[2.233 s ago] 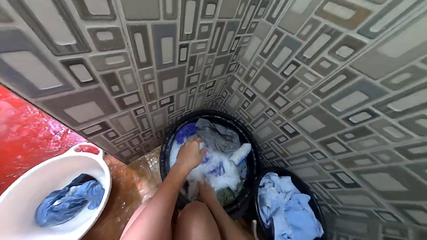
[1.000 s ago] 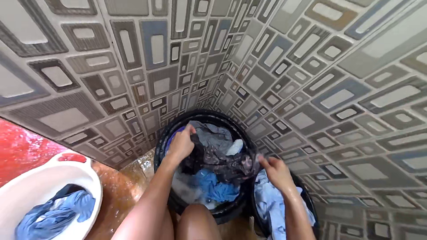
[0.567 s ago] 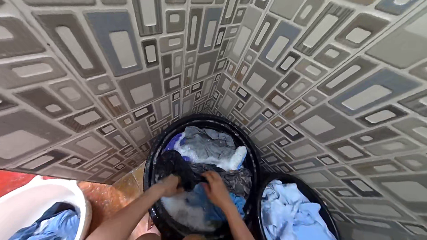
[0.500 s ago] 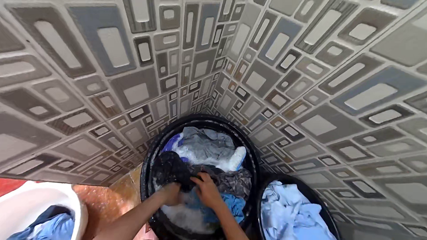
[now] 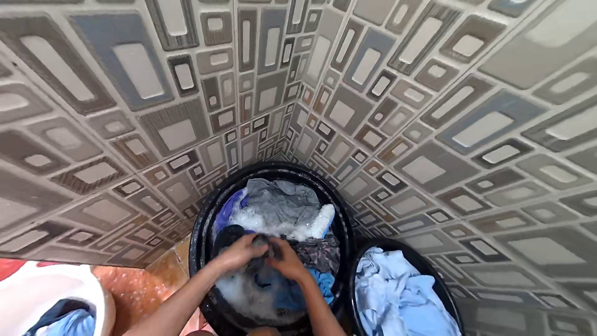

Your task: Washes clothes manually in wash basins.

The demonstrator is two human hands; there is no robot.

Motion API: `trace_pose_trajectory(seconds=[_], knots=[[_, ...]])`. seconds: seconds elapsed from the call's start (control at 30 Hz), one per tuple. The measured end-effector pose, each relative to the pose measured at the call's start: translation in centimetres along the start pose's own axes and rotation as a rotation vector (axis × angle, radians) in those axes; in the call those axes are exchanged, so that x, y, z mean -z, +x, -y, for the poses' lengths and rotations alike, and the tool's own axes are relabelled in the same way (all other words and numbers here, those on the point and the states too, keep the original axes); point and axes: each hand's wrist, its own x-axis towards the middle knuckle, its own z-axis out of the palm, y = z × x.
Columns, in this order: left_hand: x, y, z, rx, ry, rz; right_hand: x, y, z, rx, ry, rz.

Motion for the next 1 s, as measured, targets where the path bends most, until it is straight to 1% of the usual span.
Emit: trace_pose_trajectory(seconds=[0.07, 0.1, 0.2, 0.23, 0.27, 0.33, 0.37, 0.4, 0.43, 0.47, 0.5, 0.53, 0.57, 0.6, 0.63, 0.67, 0.7, 0.73, 0.77, 0.83, 0.87, 0.9, 0.93, 1.0], knots=[[0.3, -2.1, -4.9, -0.158, -0.171, -0.064, 0.1, -1.1, 0.2, 0.081, 0.06, -0.244], [0.5, -3.2, -7.3, -0.244, -0.229, -0.057, 0.2, -1.3, 0.4, 0.102, 0.054, -0.333], [1.3, -5.8, -12.9, -0.466, -0.281, 0.014, 0.4, -1.2, 1.4, 0.202, 0.105, -0.47], [1.7, -6.3, -14.0, -0.528, -0.308, -0.008, 0.9, -1.2, 2.2, 0.236, 0.175, -0.487], [2.1, -6.5, -14.6, -0.587, -0.387, -0.064, 1.6, -1.2, 2.9, 0.268, 0.257, -0.501], [2.9, -5.9, -13.5, -0.665, -0.694, -0.239, 3.4, -2.1, 5.1, 0.314, 0.456, -0.496], [3.0, -5.2, -12.2, -0.629, -0.875, -0.369, 4.1, -2.8, 6.6, 0.366, 0.576, -0.49], [2.7, -4.3, -10.8, -0.491, -1.024, -0.504, 4.3, -3.4, 8.3, 0.442, 0.685, -0.482], [1.9, -3.7, -9.5, -0.299, -1.096, -0.563, 4.2, -3.8, 10.2, 0.53, 0.764, -0.464], [0.4, -3.2, -8.4, -0.126, -1.099, -0.555, 3.8, -3.9, 12.2, 0.617, 0.802, -0.444], [-1.4, -3.1, -7.9, -0.008, -1.062, -0.52, 2.8, -3.9, 13.9, 0.68, 0.807, -0.435], [-3.3, -3.4, -8.0, 0.04, -1.016, -0.476, 1.5, -4.0, 15.6, 0.7, 0.781, -0.459], [-5.0, -4.4, -8.8, 0.023, -0.982, -0.441, 0.1, -4.2, 17.1, 0.682, 0.7, -0.535], [-6.1, -5.8, -9.9, 0.02, -0.994, -0.423, -1.0, -4.4, 18.2, 0.656, 0.551, -0.659], [-6.4, -7.0, -10.1, -0.005, -1.007, -0.362, -1.7, -4.4, 18.7, 0.646, 0.384, -0.777], [-6.3, -7.4, -9.9, -0.02, -0.937, -0.322, -1.9, -4.2, 18.6, 0.647, 0.245, -0.877], [-6.2, -7.0, -9.5, 0.015, -0.843, -0.33, -1.6, -3.8, 18.2, 0.621, 0.164, -0.925], [-6.1, -5.9, -9.1, 0.079, -0.779, -0.389, -1.0, -3.2, 17.5, 0.579, 0.122, -0.936], [-6.0, -5.3, -9.2, 0.147, -0.702, -0.397, 0.1, -2.5, 16.4, 0.542, 0.084, -0.936], [-4.8, -4.4, -9.7, 0.203, -0.646, -0.329, 3.1, -1.4, 13.9, 0.433, -0.028, -0.911], [-3.7, -4.5, -10.2, 0.186, -0.658, -0.25, 4.8, -1.2, 12.4, 0.361, -0.096, -0.886], [-2.5, -5.1, -10.8, 0.126, -0.69, -0.169, 6.3, -1.0, 10.7, 0.309, -0.16, -0.873], [-1.2, -6.1, -11.3, 0.031, -0.754, -0.127, 7.7, -0.9, 9.4, 0.264, -0.222, -0.869], [1.5, -6.4, -11.0, -0.188, -0.933, -0.15, 10.1, -0.9, 7.7, 0.187, -0.292, -0.848]])
